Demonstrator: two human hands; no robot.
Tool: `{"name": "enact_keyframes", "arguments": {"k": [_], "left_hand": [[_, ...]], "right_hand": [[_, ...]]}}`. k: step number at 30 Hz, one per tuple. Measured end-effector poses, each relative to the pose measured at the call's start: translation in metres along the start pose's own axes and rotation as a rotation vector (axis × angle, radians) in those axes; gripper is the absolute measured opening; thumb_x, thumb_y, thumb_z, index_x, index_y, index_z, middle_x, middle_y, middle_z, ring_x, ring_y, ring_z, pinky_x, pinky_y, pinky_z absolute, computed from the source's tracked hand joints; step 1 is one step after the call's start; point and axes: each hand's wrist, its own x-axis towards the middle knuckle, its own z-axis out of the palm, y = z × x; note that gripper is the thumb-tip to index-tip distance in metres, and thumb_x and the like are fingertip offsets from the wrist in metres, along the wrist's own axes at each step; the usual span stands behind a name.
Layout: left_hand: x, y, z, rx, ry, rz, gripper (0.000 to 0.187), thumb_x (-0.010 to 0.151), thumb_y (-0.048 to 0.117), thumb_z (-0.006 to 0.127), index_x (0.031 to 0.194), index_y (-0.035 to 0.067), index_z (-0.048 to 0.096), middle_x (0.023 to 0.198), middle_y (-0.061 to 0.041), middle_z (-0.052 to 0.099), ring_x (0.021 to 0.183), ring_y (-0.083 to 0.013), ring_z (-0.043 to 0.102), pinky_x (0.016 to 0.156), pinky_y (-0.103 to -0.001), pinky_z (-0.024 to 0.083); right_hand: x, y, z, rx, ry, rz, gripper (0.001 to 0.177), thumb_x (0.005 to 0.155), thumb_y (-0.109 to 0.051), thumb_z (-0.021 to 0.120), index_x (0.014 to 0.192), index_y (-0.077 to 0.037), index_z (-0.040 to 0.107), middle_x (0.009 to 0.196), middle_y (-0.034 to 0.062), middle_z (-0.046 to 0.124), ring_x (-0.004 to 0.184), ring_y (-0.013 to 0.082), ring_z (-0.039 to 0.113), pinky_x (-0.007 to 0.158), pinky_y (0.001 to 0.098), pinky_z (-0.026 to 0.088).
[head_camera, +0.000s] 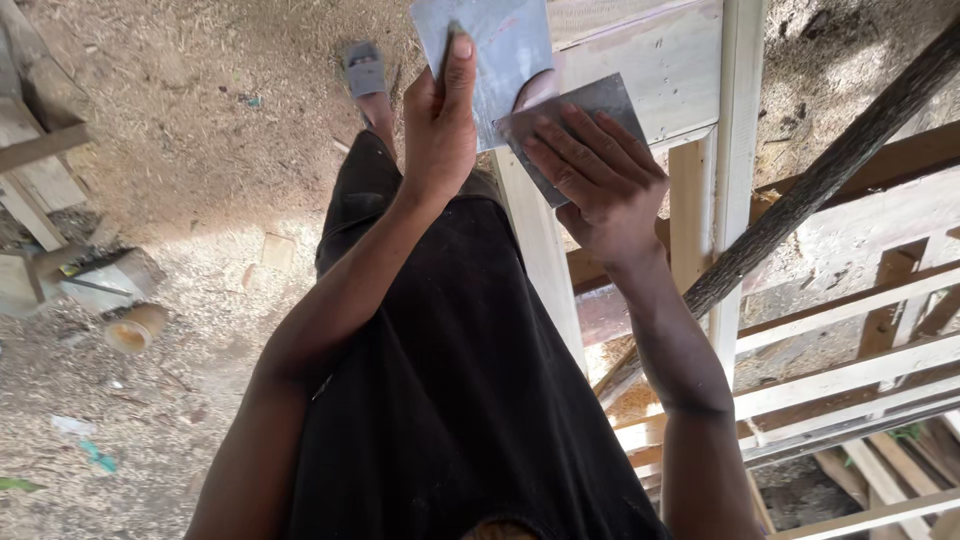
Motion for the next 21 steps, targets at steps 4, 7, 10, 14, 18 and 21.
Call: {"name": "enact_keyframes", "arguments": {"k": [4,7,10,14,18,21], "left_hand": [[-0.001,-0.016,-0.008,-0.017,0.114,-0.054,0.05,0.11,0.053,0.047,0.083,0.012,0.056,0.065,0.01,0.035,0.056,-0.0019,0.031,0.051,-0.025,0.025],[0.018,-0.024,-0.043,-0.145,0.222,-0.014,0.048,0.109,0.054,0.05,0.09,0.01,0.058,0.072,0.007,0.044,0.058,-0.0029,0.037,0.052,-0.025,0.033],[0.036,-0.018,-0.077,-0.389,0.221,0.078,0.042,0.106,0.048,0.057,0.095,0.008,0.061,0.08,0.001,0.06,0.067,-0.0097,0.064,0.057,-0.029,0.055],[0.027,-0.009,-0.105,-0.413,0.178,0.123,0.043,0.108,0.046,0.058,0.115,0.004,0.062,0.104,-0.002,0.064,0.097,-0.0121,0.068,0.088,-0.033,0.061],[0.013,-0.009,-0.11,-0.436,0.194,0.061,0.05,0.108,0.047,0.057,0.126,0.001,0.063,0.116,-0.006,0.068,0.111,-0.0145,0.07,0.103,-0.035,0.06],[0.002,-0.011,-0.108,-0.428,0.212,0.019,0.051,0.106,0.047,0.057,0.126,0.001,0.063,0.118,-0.007,0.07,0.114,-0.0166,0.071,0.103,-0.037,0.061]], "right_hand": [[-0.021,0.021,0.004,0.093,-0.07,-0.015,0.037,0.093,0.008,0.066,0.114,-0.019,0.08,0.117,0.0017,0.078,0.119,0.0225,0.073,0.104,0.0414,0.059],[-0.025,0.047,0.019,0.115,-0.063,0.008,0.036,0.098,0.012,0.065,0.117,-0.015,0.079,0.118,0.0043,0.078,0.118,0.0237,0.074,0.102,0.039,0.061],[-0.016,0.069,0.037,-0.023,0.018,-0.018,0.048,0.085,0.016,0.058,0.113,-0.015,0.081,0.116,0.0049,0.08,0.117,0.0242,0.074,0.106,0.0434,0.059],[-0.013,0.079,0.062,-0.075,0.084,-0.041,0.05,0.078,0.014,0.059,0.112,-0.013,0.082,0.118,0.0061,0.079,0.121,0.0262,0.072,0.108,0.0468,0.056],[-0.017,0.088,0.08,-0.083,0.083,-0.077,0.045,0.084,0.009,0.063,0.117,-0.015,0.081,0.124,0.006,0.077,0.126,0.0268,0.068,0.11,0.0487,0.052],[-0.021,0.092,0.089,-0.101,0.12,-0.096,0.041,0.09,0.006,0.066,0.121,-0.015,0.081,0.127,0.0061,0.077,0.127,0.0273,0.067,0.111,0.0485,0.051]]}}
